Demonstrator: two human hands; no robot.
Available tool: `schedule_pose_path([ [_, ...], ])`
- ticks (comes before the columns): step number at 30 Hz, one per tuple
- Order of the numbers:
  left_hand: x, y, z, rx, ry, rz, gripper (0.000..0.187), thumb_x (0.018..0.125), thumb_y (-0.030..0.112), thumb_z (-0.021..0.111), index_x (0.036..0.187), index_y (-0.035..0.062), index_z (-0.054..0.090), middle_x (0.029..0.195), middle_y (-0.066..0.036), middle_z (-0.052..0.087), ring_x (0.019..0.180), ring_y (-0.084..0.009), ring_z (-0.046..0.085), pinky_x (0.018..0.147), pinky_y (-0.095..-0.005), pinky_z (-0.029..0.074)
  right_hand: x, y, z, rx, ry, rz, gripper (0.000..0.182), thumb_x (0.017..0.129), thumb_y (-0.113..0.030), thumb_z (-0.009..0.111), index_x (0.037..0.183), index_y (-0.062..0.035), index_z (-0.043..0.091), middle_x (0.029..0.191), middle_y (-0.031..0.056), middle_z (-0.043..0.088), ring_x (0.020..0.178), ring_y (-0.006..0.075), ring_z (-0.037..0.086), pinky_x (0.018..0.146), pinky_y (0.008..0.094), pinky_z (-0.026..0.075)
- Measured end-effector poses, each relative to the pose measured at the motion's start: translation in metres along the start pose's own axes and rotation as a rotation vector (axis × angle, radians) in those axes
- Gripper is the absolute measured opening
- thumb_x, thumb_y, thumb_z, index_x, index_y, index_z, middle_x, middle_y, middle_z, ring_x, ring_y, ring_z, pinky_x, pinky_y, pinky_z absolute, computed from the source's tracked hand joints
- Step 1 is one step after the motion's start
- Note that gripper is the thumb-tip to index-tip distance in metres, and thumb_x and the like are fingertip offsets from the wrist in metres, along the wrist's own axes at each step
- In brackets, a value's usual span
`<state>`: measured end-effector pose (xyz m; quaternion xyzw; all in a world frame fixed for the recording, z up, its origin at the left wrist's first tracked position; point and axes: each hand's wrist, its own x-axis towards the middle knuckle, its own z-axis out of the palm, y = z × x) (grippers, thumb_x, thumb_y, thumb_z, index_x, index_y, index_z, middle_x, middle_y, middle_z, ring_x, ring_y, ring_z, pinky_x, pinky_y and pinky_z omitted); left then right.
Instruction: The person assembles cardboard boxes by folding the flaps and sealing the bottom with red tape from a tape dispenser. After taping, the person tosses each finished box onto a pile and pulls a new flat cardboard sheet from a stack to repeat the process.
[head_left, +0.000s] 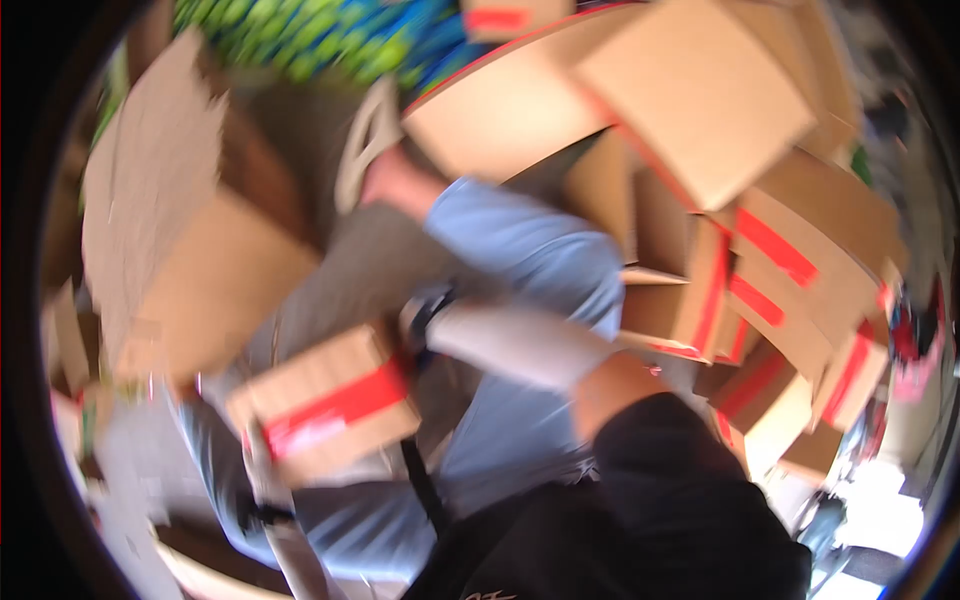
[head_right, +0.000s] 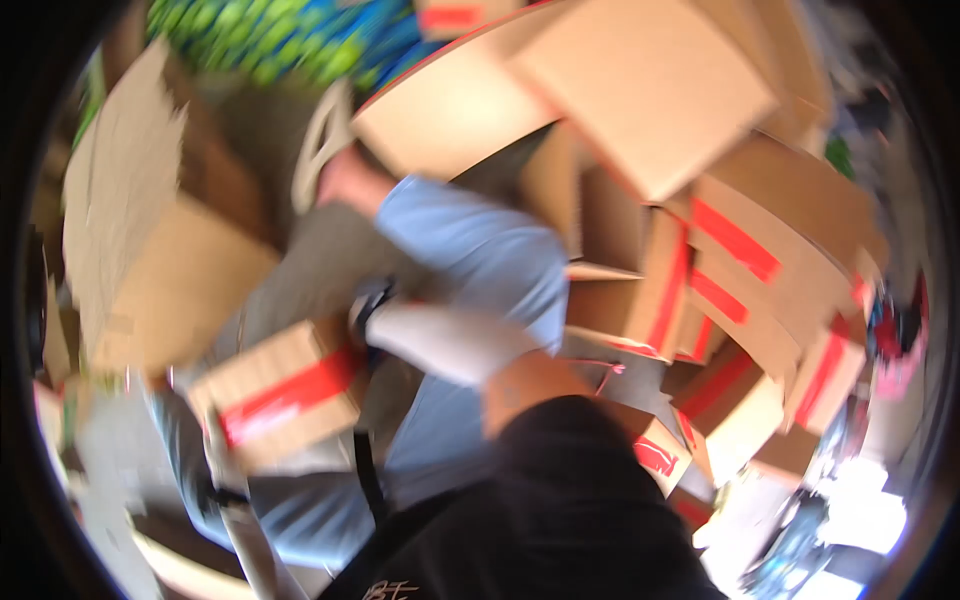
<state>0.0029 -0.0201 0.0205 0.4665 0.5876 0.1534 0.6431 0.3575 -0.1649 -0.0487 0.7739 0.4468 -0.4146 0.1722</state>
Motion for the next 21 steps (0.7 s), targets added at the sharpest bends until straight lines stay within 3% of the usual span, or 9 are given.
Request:
schedule_pose_path([
  [3, 0.033, -0.015, -0.014, -0.091, -0.155, -0.047, 0.062, 0.1, 0.054, 0.045, 0.133, 0.0013, 0.053, 0.12, -0.013, 0.065, 0.104, -0.0247, 0.066, 0.093, -0.0373, 0.054, 0.067, -0.008, 0.082, -0.233, 0.547, 0.317, 0.024, 0.074, -0.034, 0.074, 0.066, -0.0114, 0.073, 0.062, 0.0096, 0.066, 0.054, 0.0246, 0.061, 0.05, 0.0439, 0.049],
  [4, 0.034, -0.016, -0.022, -0.113, -0.227, -0.034, 0.061, 0.101, 0.052, 0.043, 0.134, 0.0011, 0.052, 0.124, -0.014, 0.063, 0.107, -0.0258, 0.065, 0.095, -0.0383, 0.053, -0.029, 0.009, -0.001, 0.061, 0.206, 0.134, 0.047, 0.075, -0.057, 0.072, 0.079, -0.0105, 0.073, 0.079, 0.0102, 0.07, 0.077, 0.0248, 0.068, 0.064, 0.039, 0.054],
  [5, 0.039, -0.016, -0.024, -0.133, -0.296, -0.019, 0.06, 0.102, 0.05, 0.041, 0.135, 0.0008, 0.05, 0.128, -0.015, 0.061, 0.111, -0.0269, 0.063, 0.096, -0.0393, 0.052, -0.015, 0.026, 0.024, 0.305, 0.37, 0.062, 0.063, 0.075, -0.065, 0.066, 0.083, -0.0026, 0.074, 0.079, 0.0196, 0.071, 0.079, 0.0321, 0.071, 0.067, 0.044, 0.053],
  [7, 0.039, -0.023, -0.034, 0.887, -0.15, 0.498, 0.06, 0.093, 0.037, 0.063, 0.134, -0.0041, 0.048, 0.128, -0.015, 0.057, 0.112, -0.0224, 0.056, 0.099, -0.0358, 0.047, -0.07, 0.045, 0.013, 0.651, 0.674, 0.118, 0.063, 0.077, -0.063, 0.067, 0.076, -0.0001, 0.071, 0.069, 0.0212, 0.067, 0.07, 0.0377, 0.069, 0.072, 0.0464, 0.053],
  [9, 0.024, 0.002, -0.008, 1.016, 0.01, 0.554, 0.059, 0.094, 0.036, 0.061, 0.135, -0.0038, 0.047, 0.129, -0.016, 0.057, 0.112, -0.0234, 0.057, 0.098, -0.037, 0.048, -0.126, 0.045, -0.006, 1.189, 0.536, 0.061, 0.068, 0.078, -0.066, 0.066, 0.086, 0.0013, 0.069, 0.079, 0.0232, 0.068, 0.08, 0.0403, 0.067, 0.081, 0.046, 0.05],
  [12, 0.001, 0.053, 0.044, 0.528, 0.07, 0.493, 0.057, 0.096, 0.035, 0.059, 0.136, -0.0034, 0.046, 0.13, -0.017, 0.056, 0.112, -0.0249, 0.058, 0.097, -0.0388, 0.049, -0.164, 0.001, -0.003, 1.346, 0.726, -0.117, 0.076, 0.079, -0.064, 0.066, 0.115, 0.0027, 0.058, 0.108, 0.0275, 0.065, 0.104, 0.0385, 0.063, 0.089, 0.0439, 0.048],
  [16, -0.042, 0.113, 0.109, 0.119, 0.016, 0.631, 0.055, 0.098, 0.033, 0.056, 0.138, -0.0029, 0.044, 0.131, -0.018, 0.055, 0.112, -0.0269, 0.059, 0.095, -0.0412, 0.05, -0.197, -0.009, -0.004, 1.405, 0.906, -0.214, 0.07, 0.08, -0.051, 0.073, 0.124, 0.0014, 0.056, 0.111, 0.0241, 0.066, 0.107, 0.0373, 0.063, 0.092, 0.0426, 0.048],
  [19, -0.078, 0.161, 0.167, -0.17, -0.175, 0.848, 0.054, 0.099, 0.032, 0.053, 0.139, -0.0024, 0.042, 0.132, -0.019, 0.055, 0.111, -0.0284, 0.06, 0.094, -0.0429, 0.051, -0.33, 0.021, -0.038, 1.196, 0.998, -0.249, 0.078, 0.078, -0.046, 0.078, 0.132, 0.0021, 0.051, 0.123, 0.027, 0.059, 0.114, 0.0391, 0.06, 0.096, 0.0423, 0.046],
  [21, -0.109, 0.203, 0.229, -0.392, -0.453, 1.025, 0.053, 0.1, 0.031, 0.052, 0.14, -0.0022, 0.041, 0.132, -0.02, 0.055, 0.111, -0.0294, 0.06, 0.093, -0.0441, 0.052, -0.404, 0.069, -0.021, 0.857, 1.566, -0.243, 0.078, 0.078, -0.035, 0.079, 0.139, -0.0009, 0.045, 0.128, 0.0225, 0.059, 0.119, 0.0363, 0.058, 0.103, 0.046, 0.043],
])
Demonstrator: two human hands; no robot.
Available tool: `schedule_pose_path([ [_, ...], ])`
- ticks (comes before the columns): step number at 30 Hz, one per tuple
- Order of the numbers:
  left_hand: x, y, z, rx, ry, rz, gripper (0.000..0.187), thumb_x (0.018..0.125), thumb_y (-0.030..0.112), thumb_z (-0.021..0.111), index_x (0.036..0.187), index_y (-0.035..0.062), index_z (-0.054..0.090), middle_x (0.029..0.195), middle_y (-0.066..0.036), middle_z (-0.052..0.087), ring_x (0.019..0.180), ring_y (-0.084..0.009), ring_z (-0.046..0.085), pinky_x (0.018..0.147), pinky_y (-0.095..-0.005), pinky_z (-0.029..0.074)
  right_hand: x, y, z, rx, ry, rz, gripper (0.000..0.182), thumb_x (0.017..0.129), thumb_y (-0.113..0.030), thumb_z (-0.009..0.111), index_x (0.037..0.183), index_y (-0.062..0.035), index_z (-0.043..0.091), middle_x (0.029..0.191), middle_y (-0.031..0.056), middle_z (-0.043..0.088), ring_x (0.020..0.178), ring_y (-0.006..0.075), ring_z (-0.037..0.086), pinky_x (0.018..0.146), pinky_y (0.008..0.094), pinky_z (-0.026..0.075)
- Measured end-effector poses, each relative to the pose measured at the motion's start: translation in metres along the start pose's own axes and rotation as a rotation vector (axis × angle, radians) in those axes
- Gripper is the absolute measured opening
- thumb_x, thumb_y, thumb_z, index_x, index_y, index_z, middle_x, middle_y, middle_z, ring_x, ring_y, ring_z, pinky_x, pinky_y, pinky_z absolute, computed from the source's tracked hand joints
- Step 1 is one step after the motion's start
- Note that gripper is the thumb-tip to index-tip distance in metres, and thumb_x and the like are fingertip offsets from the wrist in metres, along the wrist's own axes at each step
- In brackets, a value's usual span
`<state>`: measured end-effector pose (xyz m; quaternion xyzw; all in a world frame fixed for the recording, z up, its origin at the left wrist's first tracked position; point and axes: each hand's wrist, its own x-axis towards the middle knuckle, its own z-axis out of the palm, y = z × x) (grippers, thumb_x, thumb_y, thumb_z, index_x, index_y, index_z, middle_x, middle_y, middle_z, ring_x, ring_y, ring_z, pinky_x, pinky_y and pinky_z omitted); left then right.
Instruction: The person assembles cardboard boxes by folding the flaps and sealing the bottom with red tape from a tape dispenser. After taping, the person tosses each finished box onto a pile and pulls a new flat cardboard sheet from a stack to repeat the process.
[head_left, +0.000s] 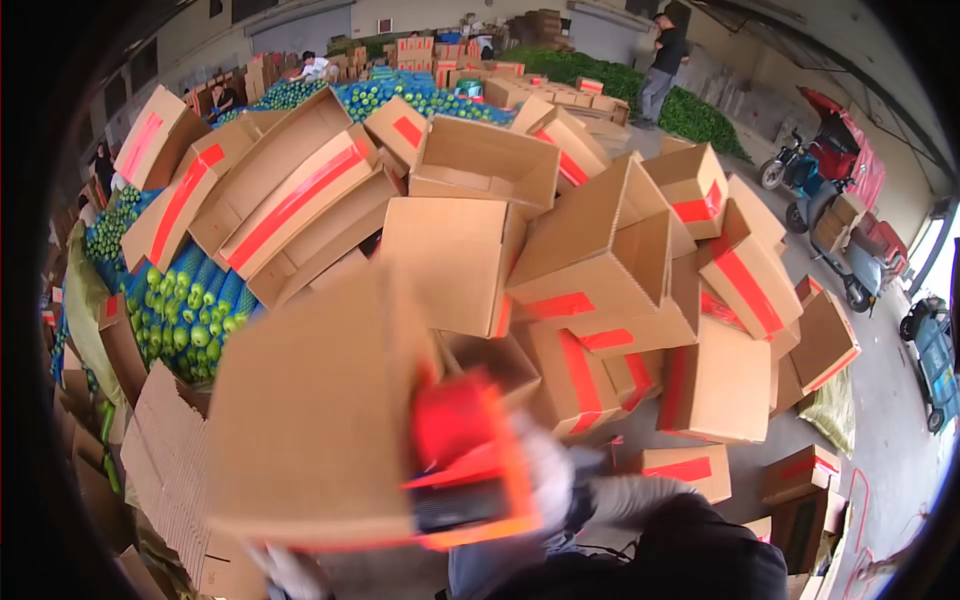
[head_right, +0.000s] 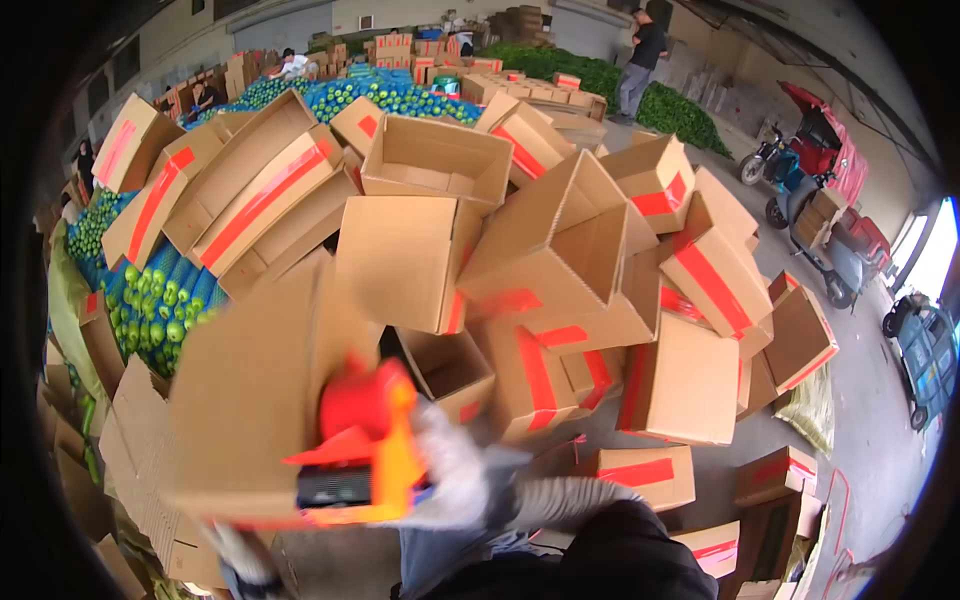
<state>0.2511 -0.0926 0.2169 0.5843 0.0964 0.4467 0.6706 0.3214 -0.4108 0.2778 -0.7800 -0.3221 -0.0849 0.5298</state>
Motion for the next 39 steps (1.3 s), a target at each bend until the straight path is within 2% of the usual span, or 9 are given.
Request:
schedule_pose_path([
  [3, 0.099, 0.071, 0.194, 0.156, -0.592, -0.038, 0.061, 0.097, 0.016, 0.055, 0.149, -0.0007, 0.027, 0.148, -0.022, 0.042, 0.133, -0.0297, 0.046, 0.107, -0.0397, 0.042, 0.08, -0.029, -0.137, -0.375, 0.621, -0.345, 0.053, 0.079, -0.014, 0.076, 0.125, -0.0021, 0.052, 0.117, 0.0134, 0.063, 0.107, 0.0244, 0.061, 0.095, 0.0372, 0.048],
  [5, 0.136, 0.059, 0.286, 0.472, -0.506, 0.604, 0.084, 0.09, 0.016, 0.065, 0.154, -0.0023, 0.013, 0.16, -0.023, 0.017, 0.149, -0.0294, 0.017, 0.121, -0.0378, 0.017, 0.137, -0.062, -0.207, -0.682, 1.026, -0.321, 0.034, 0.081, -0.011, 0.075, 0.109, -0.0019, 0.058, 0.097, 0.007, 0.066, 0.083, 0.0157, 0.062, 0.076, 0.0295, 0.051],
  [7, 0.135, 0.079, 0.326, 0.035, -0.501, 0.289, 0.082, 0.09, 0.02, 0.065, 0.152, -0.0049, 0.017, 0.158, -0.025, 0.023, 0.148, -0.0315, 0.024, 0.119, -0.0369, 0.022, 0.141, -0.054, -0.261, -0.461, 1.067, -0.199, 0.023, 0.091, -0.018, 0.068, 0.105, -0.0008, 0.061, 0.083, 0.0019, 0.065, 0.07, 0.0082, 0.058, 0.063, 0.0259, 0.049],
  [10, 0.115, 0.102, 0.289, -0.122, -0.676, 0.1, 0.073, 0.09, 0.021, 0.065, 0.149, -0.0036, 0.029, 0.154, -0.025, 0.032, 0.145, -0.0332, 0.031, 0.117, -0.0378, 0.026, 0.086, -0.04, -0.256, -0.162, 0.952, -0.207, 0.028, 0.09, -0.015, 0.066, 0.113, -0.0009, 0.059, 0.098, 0.0038, 0.066, 0.083, 0.0105, 0.061, 0.072, 0.0259, 0.051],
  [14, 0.078, 0.003, 0.129, 0.681, -0.581, 0.543, 0.058, 0.081, 0.011, 0.065, 0.135, -0.0027, 0.05, 0.139, -0.025, 0.05, 0.131, -0.0415, 0.046, 0.11, -0.0444, 0.037, -0.028, 0.02, -0.152, 0.207, 0.517, 0.141, 0.049, 0.076, -0.01, 0.078, 0.119, -0.0014, 0.057, 0.106, 0.0054, 0.065, 0.096, 0.0112, 0.061, 0.086, 0.0301, 0.051],
  [22, 0.066, -0.069, -0.29, 1.979, -0.069, -0.328, 0.082, 0.084, 0.024, 0.066, 0.154, 0.0112, 0.025, 0.156, -0.017, 0.032, 0.143, -0.035, 0.03, 0.114, -0.0566, 0.025, -0.08, 0.063, 0.132, 1.46, -0.706, 0.92, 0.047, 0.098, -0.03, 0.061, 0.135, -0.0025, 0.051, 0.112, 0.0032, 0.063, 0.101, 0.0122, 0.06, 0.09, 0.0309, 0.049],
  [29, 0.029, -0.059, -0.289, 1.807, -0.005, 0.096, 0.086, 0.073, 0.027, 0.077, 0.147, 0.0108, 0.038, 0.146, -0.019, 0.044, 0.136, -0.0361, 0.039, 0.111, -0.0521, 0.031, -0.099, 0.023, 0.206, 1.399, -0.706, 1.281, 0.042, 0.1, -0.031, 0.058, 0.13, -0.0021, 0.053, 0.115, 0.0078, 0.063, 0.101, 0.0167, 0.064, 0.09, 0.0344, 0.052],
  [32, 0.011, -0.041, -0.26, 1.933, 0.127, 0.163, 0.057, 0.073, 0.03, 0.074, 0.125, 0.0141, 0.057, 0.117, -0.012, 0.061, 0.115, -0.028, 0.055, 0.098, -0.0453, 0.042, -0.102, 0.053, 0.203, 1.115, -0.626, 1.046, 0.045, 0.102, -0.029, 0.053, 0.137, -0.0008, 0.047, 0.128, 0.0101, 0.058, 0.116, 0.0222, 0.059, 0.099, 0.0386, 0.048],
  [39, -0.026, -0.005, -0.253, 1.766, -0.467, 0.285, 0.017, 0.082, 0.03, 0.063, 0.094, 0.0169, 0.062, 0.086, -0.001, 0.06, 0.084, -0.0222, 0.062, 0.071, -0.0358, 0.048, -0.013, 0.028, 0.201, 0.592, -0.502, 0.394, 0.042, 0.091, -0.027, 0.07, 0.118, -0.0002, 0.051, 0.103, 0.0125, 0.066, 0.089, 0.0211, 0.066, 0.081, 0.0343, 0.054],
])
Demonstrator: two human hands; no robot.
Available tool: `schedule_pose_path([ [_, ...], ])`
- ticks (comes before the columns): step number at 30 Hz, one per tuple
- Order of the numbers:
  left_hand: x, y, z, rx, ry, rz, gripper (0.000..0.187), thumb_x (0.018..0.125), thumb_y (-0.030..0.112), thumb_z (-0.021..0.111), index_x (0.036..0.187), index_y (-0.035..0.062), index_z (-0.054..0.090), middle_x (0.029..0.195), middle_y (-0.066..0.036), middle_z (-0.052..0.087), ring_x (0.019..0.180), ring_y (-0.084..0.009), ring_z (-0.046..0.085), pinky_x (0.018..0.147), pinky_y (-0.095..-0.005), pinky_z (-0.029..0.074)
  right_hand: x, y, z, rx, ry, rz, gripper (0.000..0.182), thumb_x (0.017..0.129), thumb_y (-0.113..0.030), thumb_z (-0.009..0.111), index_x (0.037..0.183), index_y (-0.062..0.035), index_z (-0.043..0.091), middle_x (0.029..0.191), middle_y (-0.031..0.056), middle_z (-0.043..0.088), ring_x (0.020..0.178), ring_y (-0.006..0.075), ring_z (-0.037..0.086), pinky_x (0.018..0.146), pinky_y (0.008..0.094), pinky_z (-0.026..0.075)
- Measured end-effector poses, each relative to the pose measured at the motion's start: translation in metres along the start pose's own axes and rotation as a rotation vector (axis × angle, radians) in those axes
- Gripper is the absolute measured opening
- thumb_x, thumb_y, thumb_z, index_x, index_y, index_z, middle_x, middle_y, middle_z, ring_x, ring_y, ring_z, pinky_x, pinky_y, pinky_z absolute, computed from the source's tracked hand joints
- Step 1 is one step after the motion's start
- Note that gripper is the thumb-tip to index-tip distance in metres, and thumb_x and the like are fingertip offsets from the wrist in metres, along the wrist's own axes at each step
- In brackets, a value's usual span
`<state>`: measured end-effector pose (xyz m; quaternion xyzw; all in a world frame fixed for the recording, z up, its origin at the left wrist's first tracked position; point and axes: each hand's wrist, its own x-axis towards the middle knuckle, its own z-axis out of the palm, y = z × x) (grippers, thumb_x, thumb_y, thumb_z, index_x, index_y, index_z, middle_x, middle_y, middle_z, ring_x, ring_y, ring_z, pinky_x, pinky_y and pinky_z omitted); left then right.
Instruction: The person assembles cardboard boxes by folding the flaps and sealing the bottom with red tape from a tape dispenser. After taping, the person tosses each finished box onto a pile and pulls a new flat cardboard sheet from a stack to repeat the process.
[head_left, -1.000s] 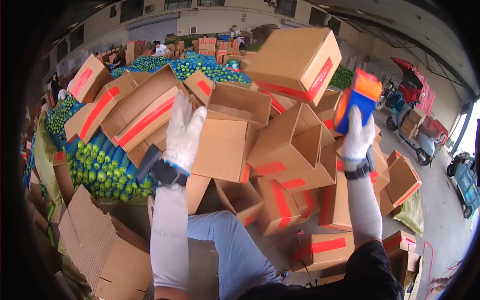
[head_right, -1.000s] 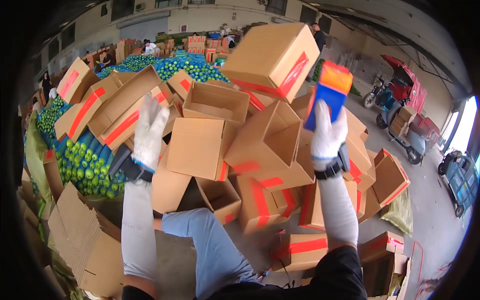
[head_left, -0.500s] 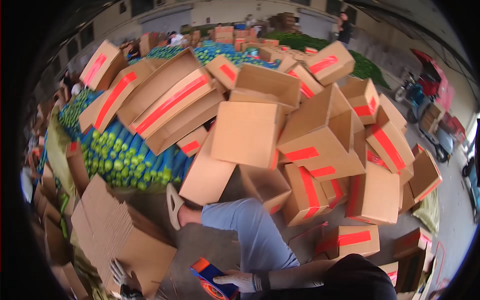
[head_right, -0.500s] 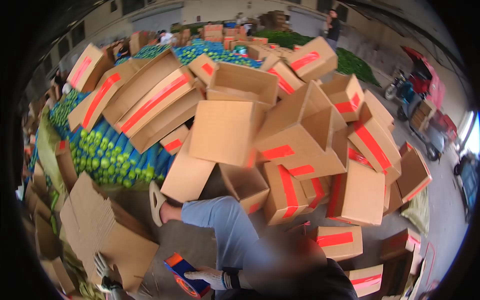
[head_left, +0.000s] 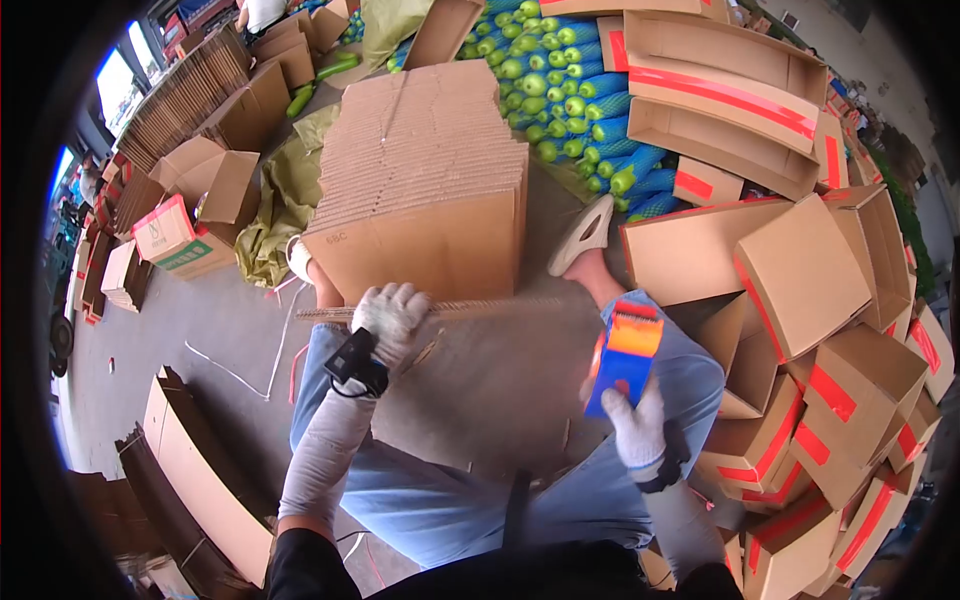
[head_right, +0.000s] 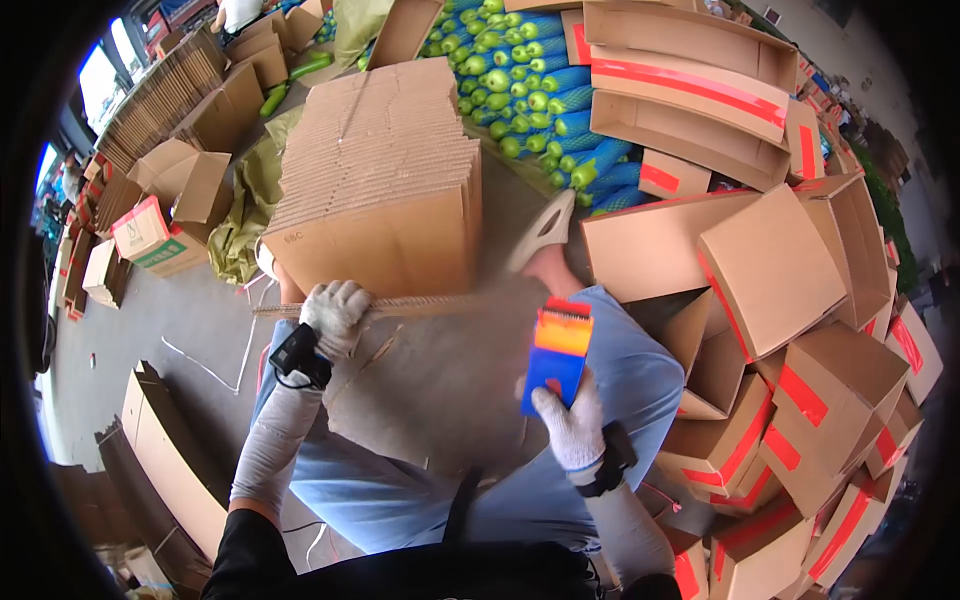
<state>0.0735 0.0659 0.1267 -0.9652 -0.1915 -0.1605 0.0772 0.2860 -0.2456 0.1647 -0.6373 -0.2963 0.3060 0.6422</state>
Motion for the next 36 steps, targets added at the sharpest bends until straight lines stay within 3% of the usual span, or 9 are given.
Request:
schedule_pose_path([
  [3, 0.003, 0.046, -0.034, -0.107, -0.182, 0.223, 0.022, 0.086, 0.034, 0.058, 0.1, 0.0176, 0.063, 0.09, -0.002, 0.06, 0.087, -0.0225, 0.061, 0.072, -0.0375, 0.047, 0.028, -0.039, 0.01, -0.626, 0.152, -0.223, 0.056, 0.081, -0.034, 0.079, 0.113, 0.0019, 0.05, 0.098, 0.0211, 0.065, 0.087, 0.035, 0.065, 0.077, 0.0394, 0.053],
  [7, -0.01, 0.073, -0.005, -0.112, -0.241, 0.205, 0.038, 0.088, 0.041, 0.055, 0.119, 0.0191, 0.061, 0.111, -0.006, 0.061, 0.108, -0.0266, 0.057, 0.093, -0.0458, 0.042, 0.069, 0.007, 0.012, -1.064, -0.151, -0.577, 0.064, 0.076, -0.037, 0.081, 0.117, 0.0019, 0.049, 0.105, 0.0263, 0.06, 0.094, 0.046, 0.06, 0.08, 0.0473, 0.05],
  [11, -0.023, 0.079, -0.007, -0.045, -0.021, -0.228, 0.064, 0.09, 0.045, 0.056, 0.145, 0.0136, 0.044, 0.152, -0.02, 0.036, 0.144, -0.035, 0.028, 0.117, -0.0557, 0.019, 0.062, 0.029, 0.018, -0.773, -0.321, 0.092, 0.069, 0.078, -0.032, 0.08, 0.129, -0.0008, 0.045, 0.117, 0.0235, 0.06, 0.108, 0.0404, 0.061, 0.089, 0.044, 0.05],
  [14, -0.041, 0.067, 0.026, -0.321, 0.432, -0.797, 0.083, 0.084, 0.03, 0.069, 0.151, 0.0009, 0.028, 0.155, -0.031, 0.022, 0.146, -0.0444, 0.018, 0.118, -0.0549, 0.016, 0.05, 0.042, 0.017, -0.924, -0.292, -0.092, 0.082, 0.073, -0.043, 0.08, 0.135, -0.0072, 0.04, 0.115, 0.0273, 0.061, 0.105, 0.0437, 0.062, 0.086, 0.0482, 0.052],
  [17, -0.036, 0.069, 0.024, -0.621, 0.711, -0.917, 0.096, 0.081, 0.009, 0.073, 0.154, -0.0013, 0.012, 0.159, -0.028, 0.012, 0.149, -0.0379, 0.013, 0.12, -0.044, 0.016, 0.038, 0.025, 0.031, -0.732, -0.381, 0.084, 0.088, 0.07, -0.034, 0.086, 0.139, -0.0036, 0.041, 0.125, 0.0178, 0.061, 0.114, 0.0306, 0.062, 0.094, 0.0407, 0.049],
  [23, -0.067, 0.084, 0.041, -1.209, 0.934, -1.053, 0.097, 0.088, 0.007, 0.069, 0.155, -0.0004, 0.0, 0.162, -0.02, 0.007, 0.15, -0.0267, 0.01, 0.12, -0.0363, 0.013, 0.03, 0.012, 0.039, -0.778, -0.374, 0.246, 0.088, 0.066, -0.039, 0.088, 0.134, -0.0023, 0.045, 0.115, 0.0199, 0.066, 0.111, 0.0334, 0.064, 0.091, 0.0405, 0.051],
  [27, -0.08, 0.085, 0.043, -1.197, 0.879, -1.063, 0.092, 0.089, 0.007, 0.068, 0.155, -0.0023, 0.005, 0.161, -0.018, 0.013, 0.148, -0.0236, 0.015, 0.12, -0.034, 0.014, 0.022, 0.018, 0.041, -1.002, -0.302, -0.025, 0.079, 0.07, -0.038, 0.085, 0.129, -0.0006, 0.047, 0.109, 0.0213, 0.066, 0.106, 0.0393, 0.064, 0.088, 0.0445, 0.051],
  [31, -0.079, 0.092, 0.026, -1.42, 0.884, -1.107, 0.082, 0.092, 0.003, 0.065, 0.156, 0.0041, 0.014, 0.157, -0.012, 0.028, 0.138, -0.0194, 0.037, 0.107, -0.0301, 0.038, 0.006, 0.023, 0.049, -1.19, -0.202, -0.314, 0.083, 0.071, -0.039, 0.082, 0.131, 0.0034, 0.043, 0.099, 0.0235, 0.066, 0.101, 0.0451, 0.063, 0.084, 0.0479, 0.052],
  [36, -0.081, 0.082, 0.009, -1.285, 0.705, -1.06, 0.06, 0.085, -0.006, 0.06, 0.143, -0.0055, 0.042, 0.133, -0.014, 0.058, 0.119, -0.0209, 0.058, 0.1, -0.0308, 0.047, 0.016, 0.011, 0.054, -1.027, 0.034, 0.199, 0.084, 0.071, -0.04, 0.081, 0.128, 0.0051, 0.041, 0.102, 0.0274, 0.065, 0.094, 0.043, 0.066, 0.08, 0.0461, 0.053],
])
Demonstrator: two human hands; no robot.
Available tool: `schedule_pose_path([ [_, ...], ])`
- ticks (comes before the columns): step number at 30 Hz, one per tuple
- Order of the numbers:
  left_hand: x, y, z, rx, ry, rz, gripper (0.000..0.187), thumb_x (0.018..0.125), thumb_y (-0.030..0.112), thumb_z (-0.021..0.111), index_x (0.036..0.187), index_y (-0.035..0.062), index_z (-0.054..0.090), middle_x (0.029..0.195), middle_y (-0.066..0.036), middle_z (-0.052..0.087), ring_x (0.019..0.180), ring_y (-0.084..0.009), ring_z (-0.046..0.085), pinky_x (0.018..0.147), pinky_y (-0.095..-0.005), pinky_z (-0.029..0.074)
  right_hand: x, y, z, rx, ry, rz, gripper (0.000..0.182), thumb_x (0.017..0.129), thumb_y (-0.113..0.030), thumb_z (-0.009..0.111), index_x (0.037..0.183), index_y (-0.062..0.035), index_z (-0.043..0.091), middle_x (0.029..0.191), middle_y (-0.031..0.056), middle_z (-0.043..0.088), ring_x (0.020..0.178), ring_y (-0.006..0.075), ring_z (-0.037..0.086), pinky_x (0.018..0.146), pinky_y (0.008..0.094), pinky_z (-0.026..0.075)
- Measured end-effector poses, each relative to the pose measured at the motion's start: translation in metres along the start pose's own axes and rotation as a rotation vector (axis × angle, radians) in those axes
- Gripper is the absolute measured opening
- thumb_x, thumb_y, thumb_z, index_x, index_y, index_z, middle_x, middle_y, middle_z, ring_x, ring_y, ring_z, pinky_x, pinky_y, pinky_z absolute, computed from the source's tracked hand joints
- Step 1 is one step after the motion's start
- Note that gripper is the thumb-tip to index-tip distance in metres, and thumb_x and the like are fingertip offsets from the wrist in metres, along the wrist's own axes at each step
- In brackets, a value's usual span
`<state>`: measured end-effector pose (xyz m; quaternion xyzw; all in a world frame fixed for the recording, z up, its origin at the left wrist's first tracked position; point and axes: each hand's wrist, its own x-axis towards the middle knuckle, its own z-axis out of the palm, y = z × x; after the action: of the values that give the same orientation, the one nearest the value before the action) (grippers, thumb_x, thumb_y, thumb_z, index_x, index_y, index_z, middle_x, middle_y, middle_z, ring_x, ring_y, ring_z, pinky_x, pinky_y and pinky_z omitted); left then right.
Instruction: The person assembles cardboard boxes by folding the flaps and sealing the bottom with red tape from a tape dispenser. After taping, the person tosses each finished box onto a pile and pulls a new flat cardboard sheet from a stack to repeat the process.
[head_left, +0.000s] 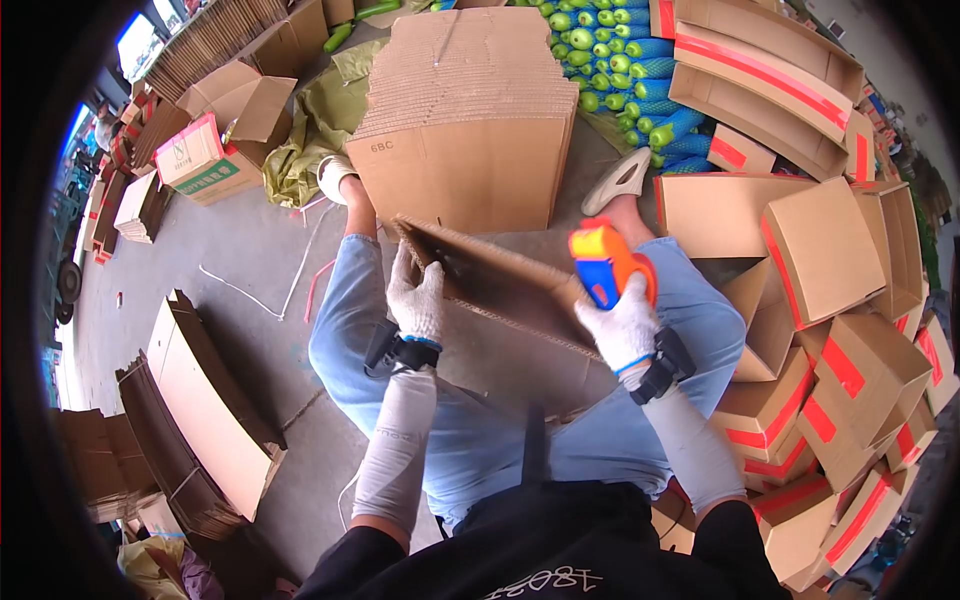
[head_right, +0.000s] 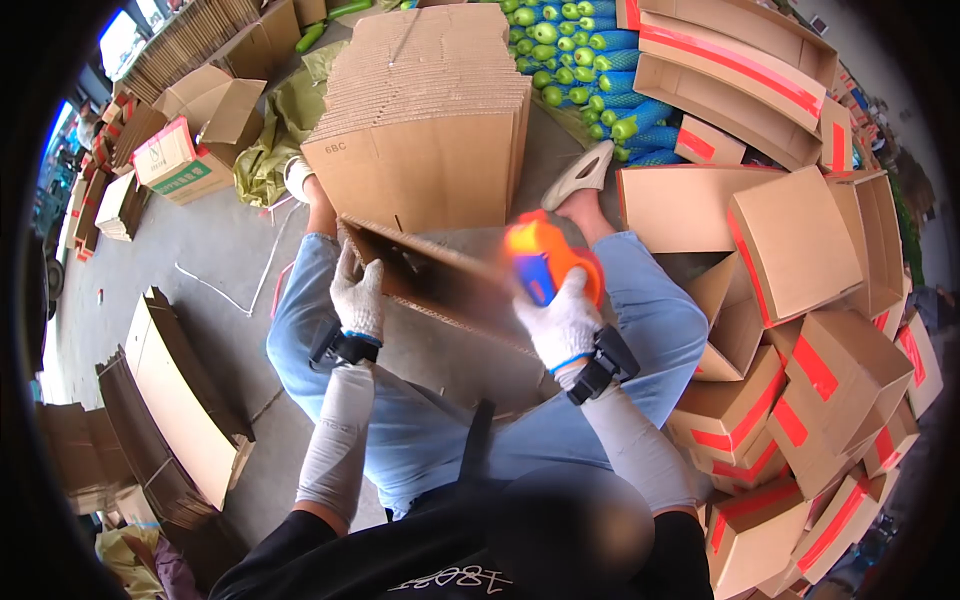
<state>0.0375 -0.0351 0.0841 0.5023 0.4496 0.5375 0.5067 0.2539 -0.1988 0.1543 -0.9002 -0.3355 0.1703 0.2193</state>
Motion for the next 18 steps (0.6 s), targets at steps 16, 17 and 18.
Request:
schedule_pose_path([
  [16, 0.013, 0.071, -0.013, 1.296, -0.897, 0.084, 0.041, 0.088, 0.04, 0.063, 0.111, 0.0061, 0.063, 0.104, -0.018, 0.061, 0.097, -0.0389, 0.063, 0.085, -0.0449, 0.052, 0.04, 0.037, 0.004, 1.299, 0.016, 0.041, 0.048, 0.086, -0.031, 0.076, 0.118, 0.0001, 0.057, 0.098, 0.0065, 0.067, 0.086, 0.0154, 0.066, 0.077, 0.0318, 0.055],
  [17, 0.011, 0.073, -0.014, 1.278, -0.914, 0.101, 0.044, 0.089, 0.045, 0.06, 0.112, 0.0066, 0.064, 0.104, -0.018, 0.061, 0.097, -0.0392, 0.063, 0.086, -0.0451, 0.052, 0.039, 0.046, -0.004, 1.388, 0.092, -0.028, 0.055, 0.086, -0.035, 0.076, 0.122, 0.0005, 0.056, 0.099, 0.0071, 0.068, 0.086, 0.0162, 0.067, 0.076, 0.0326, 0.057],
  [18, 0.008, 0.076, -0.015, 1.262, -0.928, 0.116, 0.048, 0.09, 0.05, 0.058, 0.112, 0.007, 0.064, 0.104, -0.019, 0.061, 0.097, -0.0394, 0.064, 0.086, -0.0454, 0.051, 0.037, 0.06, -0.016, 1.395, -0.037, -0.137, 0.061, 0.084, -0.04, 0.076, 0.124, 0.001, 0.055, 0.103, 0.0085, 0.068, 0.088, 0.0172, 0.068, 0.077, 0.0329, 0.057],
])
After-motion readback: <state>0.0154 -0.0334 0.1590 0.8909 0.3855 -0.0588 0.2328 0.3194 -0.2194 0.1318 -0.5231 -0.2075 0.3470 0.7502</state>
